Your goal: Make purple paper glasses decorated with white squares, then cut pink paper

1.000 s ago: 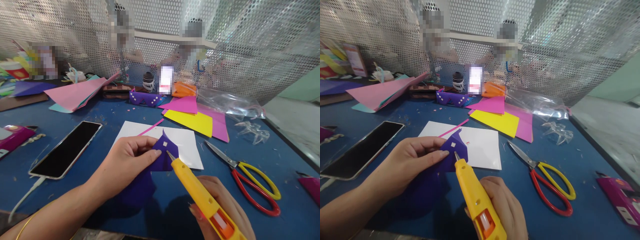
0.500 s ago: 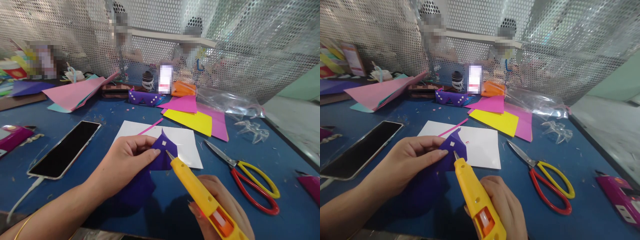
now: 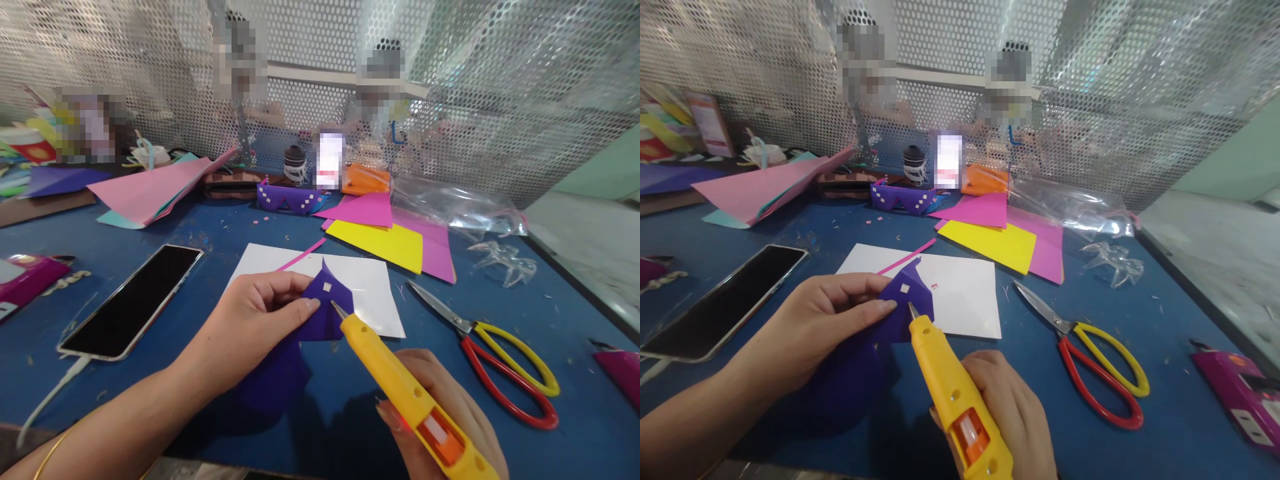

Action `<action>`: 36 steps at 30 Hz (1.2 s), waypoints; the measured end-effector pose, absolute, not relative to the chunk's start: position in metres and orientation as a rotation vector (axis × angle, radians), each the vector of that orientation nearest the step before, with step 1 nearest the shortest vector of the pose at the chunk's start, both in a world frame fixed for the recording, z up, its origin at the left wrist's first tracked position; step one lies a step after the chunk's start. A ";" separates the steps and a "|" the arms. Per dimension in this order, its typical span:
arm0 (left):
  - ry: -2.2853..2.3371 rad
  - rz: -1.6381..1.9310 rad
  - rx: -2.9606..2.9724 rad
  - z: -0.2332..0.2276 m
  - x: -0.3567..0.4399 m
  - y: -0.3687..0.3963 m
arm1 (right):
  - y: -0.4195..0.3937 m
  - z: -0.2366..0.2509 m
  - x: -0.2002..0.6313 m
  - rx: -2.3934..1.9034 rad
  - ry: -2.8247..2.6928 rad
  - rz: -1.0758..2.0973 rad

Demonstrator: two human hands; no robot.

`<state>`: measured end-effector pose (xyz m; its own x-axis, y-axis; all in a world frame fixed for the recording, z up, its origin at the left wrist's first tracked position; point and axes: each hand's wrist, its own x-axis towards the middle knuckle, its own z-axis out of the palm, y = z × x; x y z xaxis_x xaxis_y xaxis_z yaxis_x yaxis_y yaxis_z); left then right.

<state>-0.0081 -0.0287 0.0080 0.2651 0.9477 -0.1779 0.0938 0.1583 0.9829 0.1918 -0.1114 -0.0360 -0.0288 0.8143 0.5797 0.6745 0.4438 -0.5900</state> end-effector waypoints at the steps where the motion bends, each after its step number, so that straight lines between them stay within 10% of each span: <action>1: 1.135 0.848 1.253 0.008 -0.008 -0.029 | -0.112 -0.036 0.192 -1.289 -1.750 0.186; 36: 1.110 0.829 1.179 0.011 -0.005 -0.028 | -0.108 -0.039 0.193 -1.293 -1.764 0.106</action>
<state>-0.0045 -0.0280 0.0113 0.2771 0.9344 -0.2237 0.0510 0.2181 0.9746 0.1932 -0.1084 -0.0392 -0.0290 0.7914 0.6106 0.7122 0.4450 -0.5429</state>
